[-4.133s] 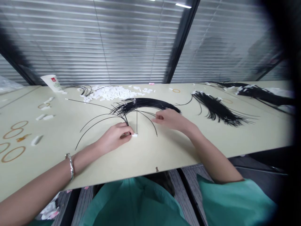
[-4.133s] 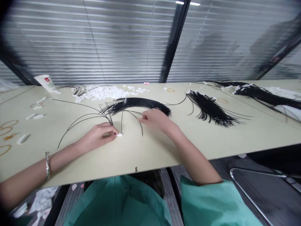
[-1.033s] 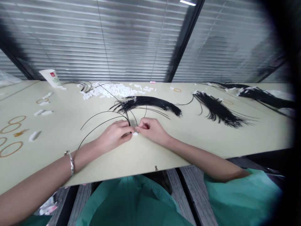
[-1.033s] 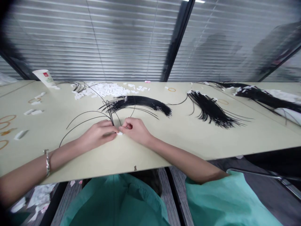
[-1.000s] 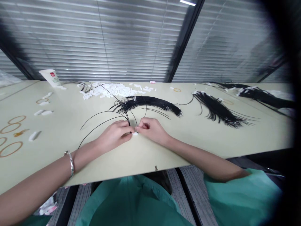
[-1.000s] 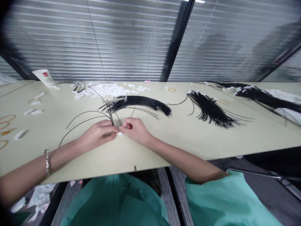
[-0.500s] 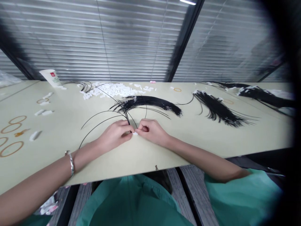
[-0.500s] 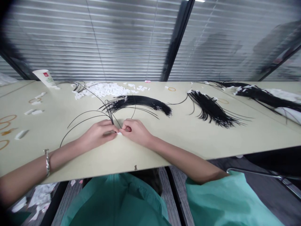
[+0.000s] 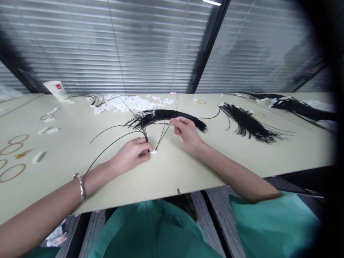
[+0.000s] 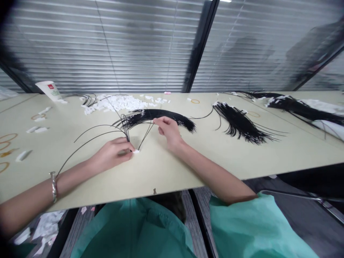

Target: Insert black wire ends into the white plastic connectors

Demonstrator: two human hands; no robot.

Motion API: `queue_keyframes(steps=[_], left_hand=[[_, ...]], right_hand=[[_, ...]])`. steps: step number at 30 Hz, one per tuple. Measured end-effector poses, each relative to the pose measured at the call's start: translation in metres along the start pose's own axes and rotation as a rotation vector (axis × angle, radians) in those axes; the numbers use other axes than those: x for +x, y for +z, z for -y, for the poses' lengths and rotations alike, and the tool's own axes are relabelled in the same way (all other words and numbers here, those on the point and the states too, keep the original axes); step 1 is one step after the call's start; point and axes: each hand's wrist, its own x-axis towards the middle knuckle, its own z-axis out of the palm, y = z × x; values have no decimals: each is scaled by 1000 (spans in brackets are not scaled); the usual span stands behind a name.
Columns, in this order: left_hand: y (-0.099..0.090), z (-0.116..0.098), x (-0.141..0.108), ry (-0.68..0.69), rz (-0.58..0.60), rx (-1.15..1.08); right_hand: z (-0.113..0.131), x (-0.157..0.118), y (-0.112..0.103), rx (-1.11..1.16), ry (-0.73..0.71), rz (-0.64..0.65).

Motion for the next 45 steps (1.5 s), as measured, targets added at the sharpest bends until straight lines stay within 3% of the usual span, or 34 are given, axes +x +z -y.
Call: queue_keyframes(steps=[3,5,10,13,19,26,28,30,33,36,38,42,45], left_hand=[[0,1,0,10,-10,-15],[0,2,-1,2,-15,-31],[0,2,-2,-24,-20,-37],[0,3,-2,-22,-21,-23],[-1,2,-1,-9,-18,-7],[0,1,-3,-8,-14,-9],[0,1,-3,-13,-13,-14],[0,1,-3,-18,-10,-11],[0,1,-2,-19,-6,0],[1,2,-2,-19,-8,-2],[1,3,-2,-11,-11,-1],[2,5,-2,17,-24,3],[2,4,-2,10,-21,0]], right_hand=[[4,15,-21,5,13,158],[6,22,-35,-142,-18,216],[19,26,-69,-989,-224,-17],[27,21,-83,-1329,-146,-32],[30,14,-90,-1525,143,141],[25,7,-76,-1596,130,153],[25,8,-74,-1516,104,145],[28,11,-73,-1292,64,107],[42,12,-78,-720,28,40],[60,10,-89,-86,10,96],[69,9,-98,220,-14,113],[70,13,-107,481,-42,51],[63,13,-97,500,36,110]])
